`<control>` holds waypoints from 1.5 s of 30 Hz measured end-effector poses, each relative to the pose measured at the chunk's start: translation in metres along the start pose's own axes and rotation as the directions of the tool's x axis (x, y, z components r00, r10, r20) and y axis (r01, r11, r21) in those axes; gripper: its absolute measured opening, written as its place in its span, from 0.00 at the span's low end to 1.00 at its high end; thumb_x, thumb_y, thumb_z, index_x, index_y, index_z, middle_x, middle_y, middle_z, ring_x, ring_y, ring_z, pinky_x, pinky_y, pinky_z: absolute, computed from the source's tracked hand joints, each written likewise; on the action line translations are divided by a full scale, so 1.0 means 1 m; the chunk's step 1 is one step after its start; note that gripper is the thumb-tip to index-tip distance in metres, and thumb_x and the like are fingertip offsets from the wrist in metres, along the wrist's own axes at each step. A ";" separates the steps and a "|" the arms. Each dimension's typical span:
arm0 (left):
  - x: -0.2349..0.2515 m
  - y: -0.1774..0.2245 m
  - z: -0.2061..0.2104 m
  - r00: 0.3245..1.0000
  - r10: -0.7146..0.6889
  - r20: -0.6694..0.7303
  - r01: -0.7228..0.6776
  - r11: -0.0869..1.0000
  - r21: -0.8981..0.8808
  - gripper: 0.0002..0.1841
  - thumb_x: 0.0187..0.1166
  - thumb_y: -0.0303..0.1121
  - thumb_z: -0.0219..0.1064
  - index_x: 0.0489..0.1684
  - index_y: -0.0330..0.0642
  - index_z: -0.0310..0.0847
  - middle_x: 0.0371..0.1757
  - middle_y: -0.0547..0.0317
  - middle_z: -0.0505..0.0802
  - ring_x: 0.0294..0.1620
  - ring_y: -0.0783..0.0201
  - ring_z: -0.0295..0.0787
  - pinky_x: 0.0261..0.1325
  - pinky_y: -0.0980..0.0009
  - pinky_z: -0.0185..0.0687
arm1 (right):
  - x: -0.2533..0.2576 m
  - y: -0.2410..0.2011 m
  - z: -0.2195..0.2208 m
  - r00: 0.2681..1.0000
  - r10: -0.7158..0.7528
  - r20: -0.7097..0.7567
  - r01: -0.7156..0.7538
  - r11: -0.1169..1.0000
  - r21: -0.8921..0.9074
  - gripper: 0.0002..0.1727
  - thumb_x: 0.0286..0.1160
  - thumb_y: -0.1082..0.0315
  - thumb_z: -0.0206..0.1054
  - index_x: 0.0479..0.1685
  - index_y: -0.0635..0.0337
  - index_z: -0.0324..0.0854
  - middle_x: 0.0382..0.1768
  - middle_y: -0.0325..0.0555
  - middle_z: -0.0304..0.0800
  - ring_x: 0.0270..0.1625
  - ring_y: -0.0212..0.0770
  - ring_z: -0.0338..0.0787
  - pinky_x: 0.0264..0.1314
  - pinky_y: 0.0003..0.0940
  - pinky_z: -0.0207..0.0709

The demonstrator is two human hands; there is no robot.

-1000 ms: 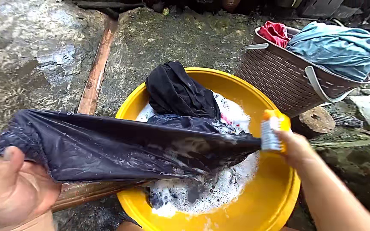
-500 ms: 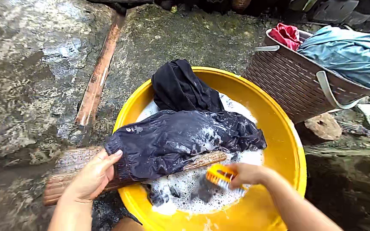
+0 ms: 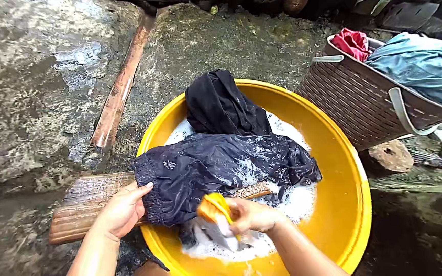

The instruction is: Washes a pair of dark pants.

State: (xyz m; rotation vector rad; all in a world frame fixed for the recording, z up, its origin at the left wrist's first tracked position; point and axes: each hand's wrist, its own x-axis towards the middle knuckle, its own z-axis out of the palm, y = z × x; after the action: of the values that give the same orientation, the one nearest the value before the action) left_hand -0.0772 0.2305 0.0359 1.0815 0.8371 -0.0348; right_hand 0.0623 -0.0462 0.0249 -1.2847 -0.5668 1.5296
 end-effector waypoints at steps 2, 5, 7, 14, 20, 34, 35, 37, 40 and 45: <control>-0.003 0.003 0.005 0.999 -0.008 0.032 0.009 0.999 -0.046 0.16 0.94 0.34 0.45 0.62 0.41 0.79 0.47 0.51 0.96 0.46 0.60 0.96 0.51 0.60 0.94 | 0.030 -0.043 0.044 0.951 -0.200 -0.237 0.193 0.980 -0.053 0.24 0.66 0.64 0.78 0.62 0.63 0.81 0.45 0.41 0.92 0.48 0.31 0.91 0.56 0.33 0.87; -0.014 0.012 0.014 0.998 -0.023 -0.066 0.016 0.996 -0.091 0.28 0.95 0.42 0.29 0.42 0.50 0.81 0.32 0.61 0.95 0.34 0.68 0.94 0.38 0.67 0.92 | 0.081 -0.068 0.097 0.817 -0.272 -0.508 0.023 0.896 -0.443 0.35 0.69 0.45 0.78 0.70 0.58 0.78 0.53 0.49 0.92 0.57 0.43 0.92 0.63 0.47 0.85; -0.018 0.016 0.009 0.989 -0.007 -0.151 -0.011 0.993 -0.117 0.28 0.96 0.48 0.33 0.49 0.47 0.83 0.37 0.57 0.94 0.39 0.63 0.94 0.43 0.61 0.93 | 0.100 -0.051 0.089 0.779 -0.298 -0.552 -0.189 0.728 -0.659 0.40 0.72 0.37 0.71 0.76 0.56 0.78 0.59 0.54 0.91 0.61 0.52 0.92 0.63 0.55 0.85; -0.046 0.020 -0.013 0.955 0.189 -0.229 -0.219 0.970 -0.110 0.26 0.95 0.45 0.35 0.53 0.49 0.84 0.43 0.59 0.96 0.42 0.66 0.96 0.46 0.63 0.95 | -0.007 0.034 -0.098 0.269 0.060 -0.961 -0.802 0.567 -0.189 0.42 0.80 0.39 0.67 0.82 0.65 0.67 0.62 0.74 0.86 0.64 0.74 0.87 0.65 0.75 0.76; -0.026 0.008 -0.006 0.965 0.118 -0.235 -0.128 0.991 -0.030 0.25 0.95 0.48 0.41 0.57 0.45 0.86 0.49 0.56 0.96 0.50 0.62 0.95 0.54 0.57 0.93 | 0.061 -0.035 0.051 0.567 -0.162 -0.807 -0.316 0.862 -0.395 0.42 0.74 0.46 0.74 0.82 0.62 0.66 0.49 0.58 0.92 0.50 0.56 0.94 0.54 0.59 0.88; -0.021 0.009 -0.015 0.811 0.306 -0.499 -0.335 0.942 0.034 0.23 0.95 0.50 0.43 0.63 0.45 0.80 0.50 0.62 0.94 0.51 0.67 0.93 0.57 0.60 0.92 | 0.020 -0.005 -0.053 0.309 -0.013 -0.951 -0.603 0.770 -0.207 0.41 0.78 0.46 0.72 0.85 0.61 0.66 0.59 0.68 0.88 0.62 0.66 0.90 0.65 0.66 0.81; -0.019 0.007 -0.012 0.814 0.303 -0.495 -0.313 0.948 0.066 0.22 0.94 0.49 0.46 0.62 0.45 0.81 0.49 0.63 0.95 0.51 0.68 0.93 0.57 0.61 0.92 | 0.040 -0.021 -0.013 0.411 -0.102 -0.906 -0.457 0.837 -0.301 0.41 0.76 0.48 0.74 0.84 0.61 0.67 0.57 0.64 0.90 0.59 0.61 0.92 0.63 0.63 0.83; -0.021 0.004 -0.011 0.830 0.309 -0.465 -0.294 0.950 0.107 0.20 0.93 0.47 0.50 0.61 0.44 0.82 0.48 0.62 0.95 0.50 0.68 0.94 0.57 0.61 0.92 | 0.079 -0.039 0.071 0.669 -0.254 -0.699 -0.252 0.807 -0.534 0.43 0.71 0.44 0.74 0.86 0.56 0.69 0.61 0.57 0.91 0.60 0.53 0.93 0.63 0.55 0.86; -0.035 0.012 -0.022 0.828 0.365 -0.425 -0.344 0.930 0.129 0.21 0.96 0.44 0.43 0.62 0.43 0.81 0.46 0.63 0.95 0.48 0.69 0.94 0.56 0.64 0.92 | 0.113 -0.034 0.107 0.820 -0.322 -0.473 -0.182 0.637 -0.749 0.42 0.73 0.39 0.71 0.87 0.47 0.71 0.60 0.59 0.90 0.59 0.57 0.92 0.59 0.56 0.85; -0.058 0.032 -0.017 0.794 0.328 -0.512 -0.409 0.911 -0.050 0.23 0.97 0.47 0.32 0.65 0.48 0.71 0.48 0.67 0.92 0.52 0.73 0.92 0.58 0.68 0.91 | 0.049 0.016 -0.058 0.505 -0.060 -0.861 -0.690 0.571 -0.445 0.41 0.76 0.42 0.71 0.85 0.53 0.68 0.62 0.64 0.89 0.62 0.67 0.90 0.61 0.70 0.82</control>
State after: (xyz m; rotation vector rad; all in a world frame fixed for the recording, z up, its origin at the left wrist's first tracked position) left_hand -0.1140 0.2389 0.0928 1.1010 1.0483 0.6612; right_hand 0.1133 -0.0223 -0.0281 -2.7496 -0.2953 0.7215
